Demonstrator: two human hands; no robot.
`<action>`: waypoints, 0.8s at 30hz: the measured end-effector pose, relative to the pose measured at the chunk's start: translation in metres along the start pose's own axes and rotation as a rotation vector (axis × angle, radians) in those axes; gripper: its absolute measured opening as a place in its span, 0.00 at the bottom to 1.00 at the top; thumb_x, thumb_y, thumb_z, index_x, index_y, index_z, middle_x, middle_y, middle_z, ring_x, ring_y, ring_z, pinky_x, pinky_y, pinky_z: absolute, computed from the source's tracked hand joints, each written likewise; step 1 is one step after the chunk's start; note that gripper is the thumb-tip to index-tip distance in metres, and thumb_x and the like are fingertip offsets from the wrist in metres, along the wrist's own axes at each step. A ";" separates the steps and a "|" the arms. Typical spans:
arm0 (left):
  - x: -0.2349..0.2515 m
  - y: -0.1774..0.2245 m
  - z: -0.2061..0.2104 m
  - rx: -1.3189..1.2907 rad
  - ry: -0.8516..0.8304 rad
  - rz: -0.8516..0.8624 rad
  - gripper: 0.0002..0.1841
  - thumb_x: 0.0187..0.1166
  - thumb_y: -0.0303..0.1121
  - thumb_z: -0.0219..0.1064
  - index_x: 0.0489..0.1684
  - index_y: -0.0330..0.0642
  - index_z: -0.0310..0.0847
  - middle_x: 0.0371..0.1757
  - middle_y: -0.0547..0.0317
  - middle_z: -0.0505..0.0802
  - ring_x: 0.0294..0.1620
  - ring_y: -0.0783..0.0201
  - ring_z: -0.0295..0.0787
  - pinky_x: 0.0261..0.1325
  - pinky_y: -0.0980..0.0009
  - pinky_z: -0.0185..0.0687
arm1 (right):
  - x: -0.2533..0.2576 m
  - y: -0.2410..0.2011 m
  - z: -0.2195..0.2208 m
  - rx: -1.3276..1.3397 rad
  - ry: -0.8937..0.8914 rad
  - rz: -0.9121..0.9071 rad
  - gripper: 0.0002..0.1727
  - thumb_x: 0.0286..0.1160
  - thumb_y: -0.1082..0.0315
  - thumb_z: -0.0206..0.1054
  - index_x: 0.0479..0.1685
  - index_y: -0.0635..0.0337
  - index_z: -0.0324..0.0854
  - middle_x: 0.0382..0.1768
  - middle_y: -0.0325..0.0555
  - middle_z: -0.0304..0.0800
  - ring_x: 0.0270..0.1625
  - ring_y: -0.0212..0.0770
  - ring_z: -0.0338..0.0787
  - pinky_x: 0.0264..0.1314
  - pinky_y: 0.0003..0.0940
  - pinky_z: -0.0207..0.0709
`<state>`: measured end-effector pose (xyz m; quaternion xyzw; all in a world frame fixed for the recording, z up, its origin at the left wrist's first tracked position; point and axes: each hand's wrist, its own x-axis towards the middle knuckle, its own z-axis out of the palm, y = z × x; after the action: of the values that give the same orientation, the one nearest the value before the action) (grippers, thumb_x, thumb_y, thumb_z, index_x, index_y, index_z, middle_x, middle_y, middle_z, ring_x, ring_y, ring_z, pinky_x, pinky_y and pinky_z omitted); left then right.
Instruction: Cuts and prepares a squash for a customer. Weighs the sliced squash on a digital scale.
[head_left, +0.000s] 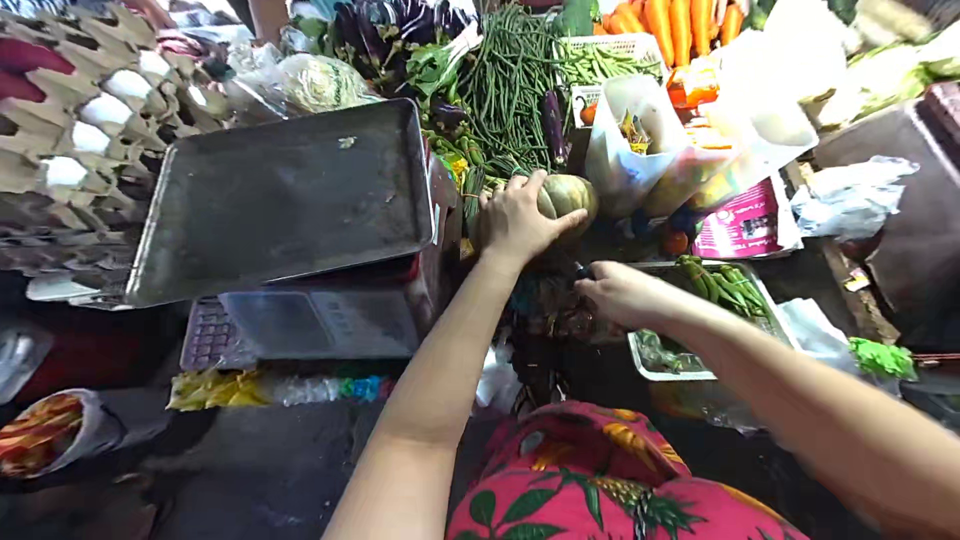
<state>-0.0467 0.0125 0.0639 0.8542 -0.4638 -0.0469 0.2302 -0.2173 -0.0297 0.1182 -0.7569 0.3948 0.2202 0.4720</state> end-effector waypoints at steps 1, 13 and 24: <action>0.008 -0.003 -0.001 0.008 0.022 -0.007 0.48 0.60 0.78 0.67 0.78 0.57 0.79 0.67 0.50 0.91 0.67 0.46 0.87 0.73 0.37 0.71 | 0.005 -0.006 -0.004 -0.008 0.002 0.006 0.18 0.97 0.58 0.46 0.50 0.63 0.74 0.26 0.41 0.71 0.22 0.33 0.73 0.29 0.29 0.73; 0.067 -0.031 -0.025 -0.090 -0.120 -0.113 0.44 0.60 0.76 0.70 0.73 0.57 0.84 0.64 0.51 0.93 0.67 0.48 0.89 0.67 0.39 0.80 | 0.049 0.000 0.060 -0.264 0.223 0.017 0.20 0.91 0.66 0.53 0.74 0.67 0.64 0.50 0.61 0.87 0.55 0.54 0.91 0.59 0.51 0.83; -0.013 0.011 0.026 0.121 0.178 0.151 0.46 0.61 0.77 0.66 0.76 0.54 0.82 0.67 0.49 0.91 0.65 0.48 0.88 0.76 0.40 0.67 | 0.043 0.062 0.075 -0.118 0.161 -0.045 0.20 0.96 0.59 0.46 0.72 0.64 0.67 0.49 0.57 0.84 0.52 0.50 0.88 0.59 0.47 0.79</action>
<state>-0.0697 0.0088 0.0437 0.8301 -0.5064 0.0746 0.2211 -0.2392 0.0054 0.0201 -0.8072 0.4007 0.1710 0.3982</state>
